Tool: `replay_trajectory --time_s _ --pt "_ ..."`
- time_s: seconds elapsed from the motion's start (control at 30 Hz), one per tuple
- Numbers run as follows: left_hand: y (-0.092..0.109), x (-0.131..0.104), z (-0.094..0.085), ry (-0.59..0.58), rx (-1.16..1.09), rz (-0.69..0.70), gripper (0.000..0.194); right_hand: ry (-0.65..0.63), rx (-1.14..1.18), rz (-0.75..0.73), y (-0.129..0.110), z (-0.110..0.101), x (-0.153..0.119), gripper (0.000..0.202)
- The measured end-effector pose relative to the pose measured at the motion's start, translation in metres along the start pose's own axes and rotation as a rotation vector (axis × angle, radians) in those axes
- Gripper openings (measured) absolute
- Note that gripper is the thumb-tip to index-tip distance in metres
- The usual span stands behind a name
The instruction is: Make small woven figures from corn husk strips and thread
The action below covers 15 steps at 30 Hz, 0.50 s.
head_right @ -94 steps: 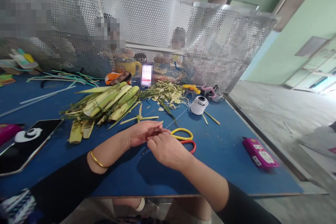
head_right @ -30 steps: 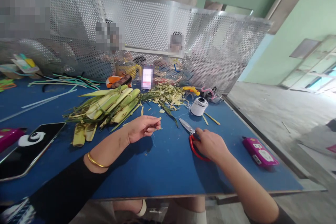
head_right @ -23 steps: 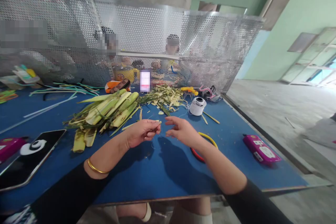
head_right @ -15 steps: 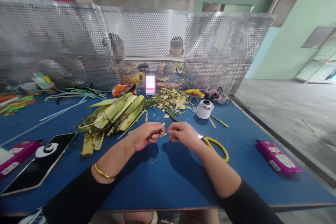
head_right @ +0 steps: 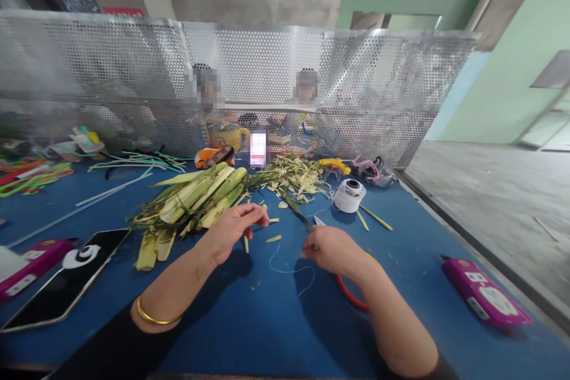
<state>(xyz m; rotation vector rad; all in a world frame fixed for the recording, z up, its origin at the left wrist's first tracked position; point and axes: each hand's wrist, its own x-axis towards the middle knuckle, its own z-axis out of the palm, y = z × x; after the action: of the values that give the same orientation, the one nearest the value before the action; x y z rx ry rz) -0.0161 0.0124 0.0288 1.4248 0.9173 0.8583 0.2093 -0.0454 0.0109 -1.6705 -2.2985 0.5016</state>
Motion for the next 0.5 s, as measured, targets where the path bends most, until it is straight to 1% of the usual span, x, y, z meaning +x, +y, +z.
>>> replay_trajectory --time_s 0.03,0.1,0.13,0.17,0.2,0.23,0.3,0.4,0.5 --pt "-0.001 -0.002 0.003 -0.037 0.007 0.011 0.024 0.122 0.031 -0.027 -0.001 -0.002 0.001 0.018" --pt "-0.002 -0.005 0.011 -0.083 0.032 0.024 0.025 0.362 0.192 -0.053 -0.005 -0.004 0.002 0.024" --pt "-0.003 -0.007 0.014 -0.103 0.048 0.029 0.025 0.453 0.293 -0.053 -0.008 -0.003 0.003 0.025" --pt "-0.004 -0.008 0.017 -0.117 0.065 0.033 0.025 0.509 0.394 -0.047 -0.012 -0.002 0.004 0.026" --pt "-0.005 -0.010 0.020 -0.131 0.083 0.036 0.024 0.532 0.486 -0.033 -0.015 0.001 0.006 0.027" --pt "-0.005 -0.011 0.022 -0.142 0.102 0.040 0.024 0.528 0.564 -0.014 -0.018 0.005 0.007 0.027" --pt "-0.006 -0.013 0.025 -0.150 0.140 0.051 0.023 0.492 0.675 0.018 -0.024 0.014 0.010 0.026" --pt "-0.008 -0.013 0.026 -0.152 0.193 0.079 0.022 0.454 0.746 0.030 -0.029 0.023 0.012 0.020" --pt "-0.012 -0.012 0.026 -0.166 0.221 0.085 0.022 0.439 0.756 0.042 -0.031 0.023 0.010 0.018"
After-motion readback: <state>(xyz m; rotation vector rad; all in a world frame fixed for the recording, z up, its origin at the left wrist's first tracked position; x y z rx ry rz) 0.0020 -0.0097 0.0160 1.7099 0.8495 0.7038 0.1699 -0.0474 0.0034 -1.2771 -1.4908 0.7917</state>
